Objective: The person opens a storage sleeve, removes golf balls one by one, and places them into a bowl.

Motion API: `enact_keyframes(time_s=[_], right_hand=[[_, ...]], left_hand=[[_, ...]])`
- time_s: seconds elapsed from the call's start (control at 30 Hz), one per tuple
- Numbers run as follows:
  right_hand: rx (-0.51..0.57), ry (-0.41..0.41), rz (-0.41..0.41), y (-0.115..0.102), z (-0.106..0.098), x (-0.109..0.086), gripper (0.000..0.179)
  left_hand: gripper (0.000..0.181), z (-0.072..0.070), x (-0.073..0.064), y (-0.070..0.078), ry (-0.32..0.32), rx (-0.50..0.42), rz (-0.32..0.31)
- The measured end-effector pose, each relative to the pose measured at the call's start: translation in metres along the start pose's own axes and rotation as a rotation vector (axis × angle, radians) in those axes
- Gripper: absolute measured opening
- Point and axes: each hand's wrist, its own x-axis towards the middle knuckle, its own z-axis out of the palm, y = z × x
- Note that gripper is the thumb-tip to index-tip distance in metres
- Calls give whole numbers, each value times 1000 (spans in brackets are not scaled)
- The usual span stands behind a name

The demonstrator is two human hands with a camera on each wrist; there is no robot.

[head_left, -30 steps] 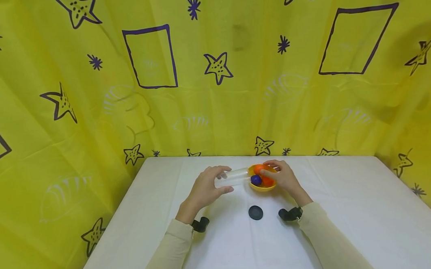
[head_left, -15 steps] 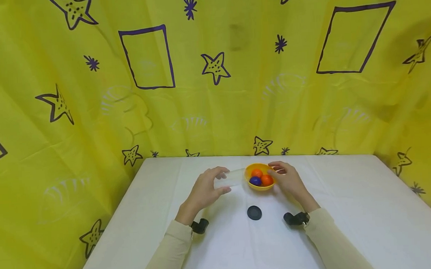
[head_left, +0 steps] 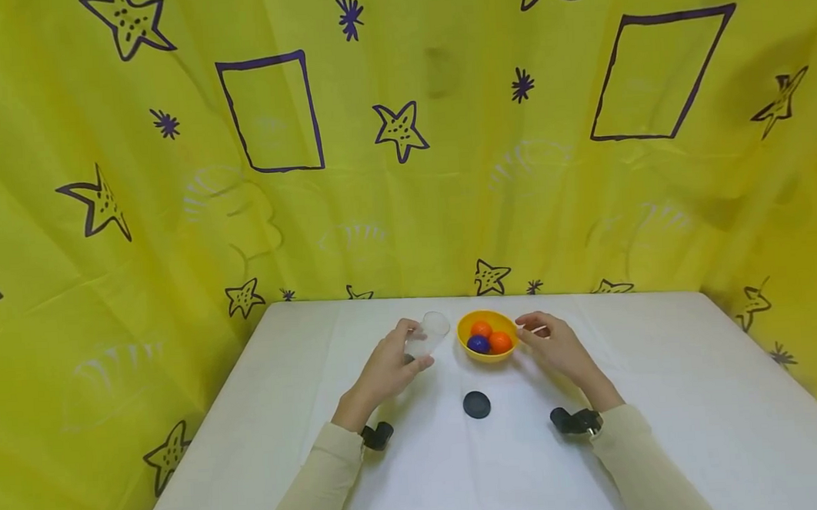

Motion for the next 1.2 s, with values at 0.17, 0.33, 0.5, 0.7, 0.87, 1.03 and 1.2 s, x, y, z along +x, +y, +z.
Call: enact_keyframes(time_s=[0.17, 0.33, 0.5, 0.7, 0.87, 1.03, 1.2], right_hand=[[-64, -12, -59, 2, -10, -2, 40], [-99, -12, -85, 3, -19, -5, 39], [-115, -27, -95, 6, -26, -5, 40], [-130, -33, -85, 9, -35, -7, 39], [-126, -31, -85, 9, -42, -8, 41], [-128, -24, -83, 10, -45, -9, 42], [-210, 14, -132, 17, -47, -9, 37]], left_hand=[[47, 3, 0, -7, 9, -25, -17], [47, 4, 1, -14, 47, -47, -50], [50, 5, 0, -16, 57, -72, -115], [49, 6, 1, -17, 66, -90, -139], [51, 4, 3, -19, 4, -84, -164], [60, -6, 0, -26, -134, -44, -188], [57, -21, -5, -29, -256, 55, -162]])
